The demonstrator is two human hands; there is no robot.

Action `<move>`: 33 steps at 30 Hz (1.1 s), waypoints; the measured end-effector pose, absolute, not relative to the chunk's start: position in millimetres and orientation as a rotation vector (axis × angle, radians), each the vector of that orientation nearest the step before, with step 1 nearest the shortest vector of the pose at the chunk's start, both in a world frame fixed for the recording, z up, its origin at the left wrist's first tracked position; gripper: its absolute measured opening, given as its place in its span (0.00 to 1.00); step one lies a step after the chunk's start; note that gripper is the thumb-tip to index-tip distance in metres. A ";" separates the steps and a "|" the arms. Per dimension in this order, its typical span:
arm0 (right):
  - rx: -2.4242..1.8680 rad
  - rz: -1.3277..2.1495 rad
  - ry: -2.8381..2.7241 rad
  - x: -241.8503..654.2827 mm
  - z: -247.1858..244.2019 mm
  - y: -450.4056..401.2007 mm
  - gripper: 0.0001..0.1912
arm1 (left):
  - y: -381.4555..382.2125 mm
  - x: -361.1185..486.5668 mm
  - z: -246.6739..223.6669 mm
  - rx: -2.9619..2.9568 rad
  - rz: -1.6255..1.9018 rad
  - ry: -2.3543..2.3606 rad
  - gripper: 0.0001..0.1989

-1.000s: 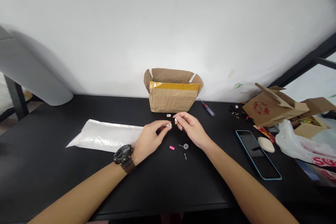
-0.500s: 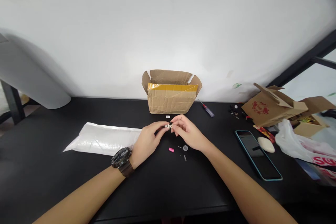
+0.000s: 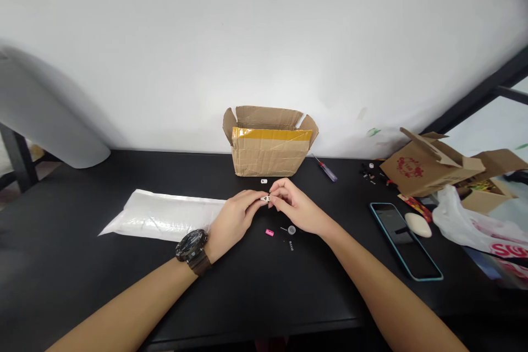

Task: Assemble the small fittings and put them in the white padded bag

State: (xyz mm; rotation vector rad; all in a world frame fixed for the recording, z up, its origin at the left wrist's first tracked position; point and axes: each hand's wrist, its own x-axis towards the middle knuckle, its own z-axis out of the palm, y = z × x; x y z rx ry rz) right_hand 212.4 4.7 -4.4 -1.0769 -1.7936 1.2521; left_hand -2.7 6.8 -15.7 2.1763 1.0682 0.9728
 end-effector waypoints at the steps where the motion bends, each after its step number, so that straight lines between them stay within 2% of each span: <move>1: -1.070 1.263 -1.790 212.6 -3.5 4.6 0.08 | 6.6 -2.7 -16.0 2.194 0.973 1.065 0.11; 17: -1.067 1.243 -1.757 208.5 -11.1 4.7 0.06 | 7.9 -1.4 -22.1 2.535 1.026 0.998 0.09; 33: -0.992 1.235 -1.742 208.6 -1.4 -1.9 0.09 | 3.3 -5.0 -15.0 2.572 1.088 0.946 0.10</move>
